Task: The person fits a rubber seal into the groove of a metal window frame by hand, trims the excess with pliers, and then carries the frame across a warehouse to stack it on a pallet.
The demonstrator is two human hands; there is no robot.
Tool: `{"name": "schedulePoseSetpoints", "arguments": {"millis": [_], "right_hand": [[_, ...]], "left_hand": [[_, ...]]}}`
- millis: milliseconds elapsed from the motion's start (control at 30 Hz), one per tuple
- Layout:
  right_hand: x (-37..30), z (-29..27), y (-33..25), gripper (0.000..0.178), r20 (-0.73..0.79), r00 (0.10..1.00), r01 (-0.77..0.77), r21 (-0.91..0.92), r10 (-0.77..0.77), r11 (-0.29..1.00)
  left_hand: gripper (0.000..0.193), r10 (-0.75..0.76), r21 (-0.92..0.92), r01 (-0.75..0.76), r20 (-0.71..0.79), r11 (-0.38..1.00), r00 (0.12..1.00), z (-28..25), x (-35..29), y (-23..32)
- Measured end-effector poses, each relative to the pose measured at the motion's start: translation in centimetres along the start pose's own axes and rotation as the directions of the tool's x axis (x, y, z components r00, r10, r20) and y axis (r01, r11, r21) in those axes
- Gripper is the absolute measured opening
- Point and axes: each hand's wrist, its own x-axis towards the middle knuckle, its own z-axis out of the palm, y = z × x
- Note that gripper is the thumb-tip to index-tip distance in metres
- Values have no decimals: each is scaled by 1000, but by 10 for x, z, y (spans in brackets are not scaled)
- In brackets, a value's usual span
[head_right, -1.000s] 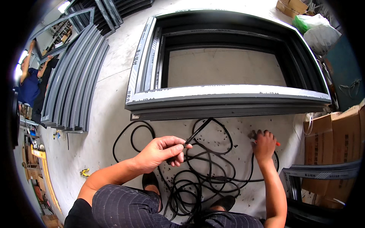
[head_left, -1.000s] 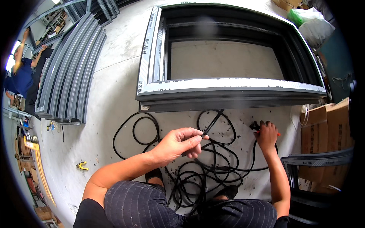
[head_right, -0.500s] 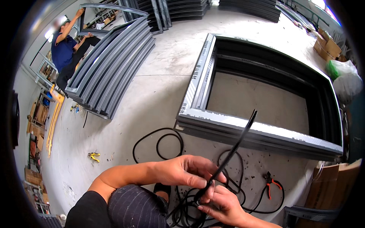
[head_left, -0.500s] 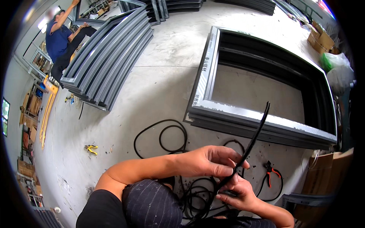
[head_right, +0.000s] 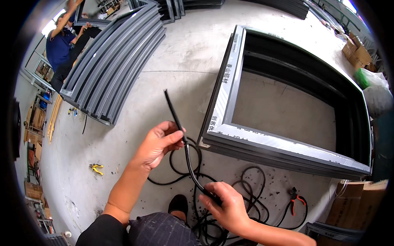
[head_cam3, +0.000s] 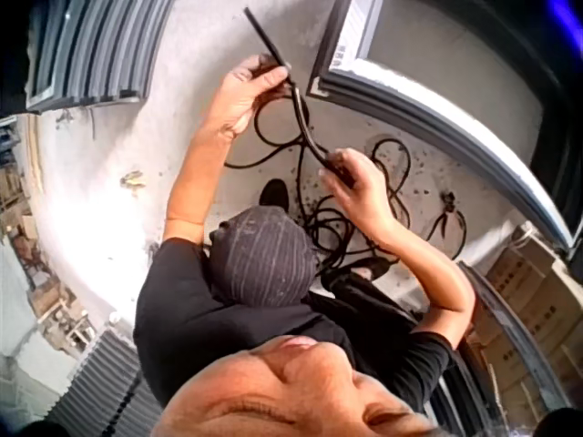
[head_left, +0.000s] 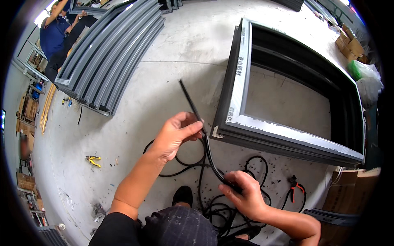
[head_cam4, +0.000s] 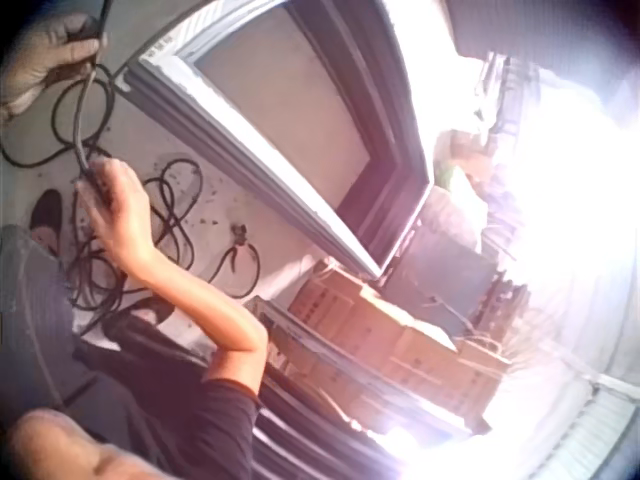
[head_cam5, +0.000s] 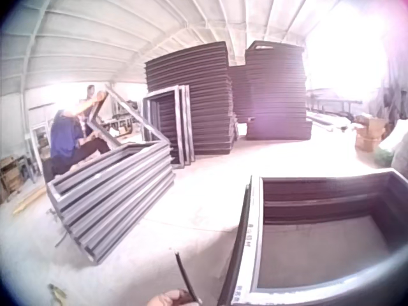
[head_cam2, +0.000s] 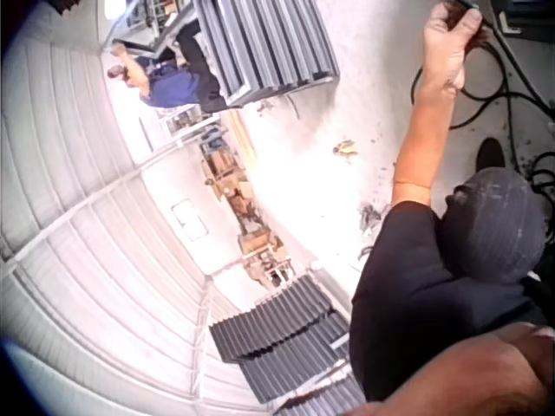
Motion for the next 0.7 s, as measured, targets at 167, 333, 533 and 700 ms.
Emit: {"name": "schedulePoseSetpoints", "arguments": {"millis": [167,333,533,700], "right_hand": [[0,44,43,18,-177,952,-205,235,249,950],[1,68,49,17,-24,908,-361,462,418,810],[0,82,55,22,163,874,-438,676,459,593],[7,85,57,26,281,851,-499,695,443,518]], "left_hand": [[17,82,380,-113,95,918,992,-5,50,-29],[19,99,608,-183,169,773,981,3,67,-30],[24,40,659,-171,209,732,977,2,68,-22],[23,-5,687,-162,235,709,972,1,70,-20]]}}
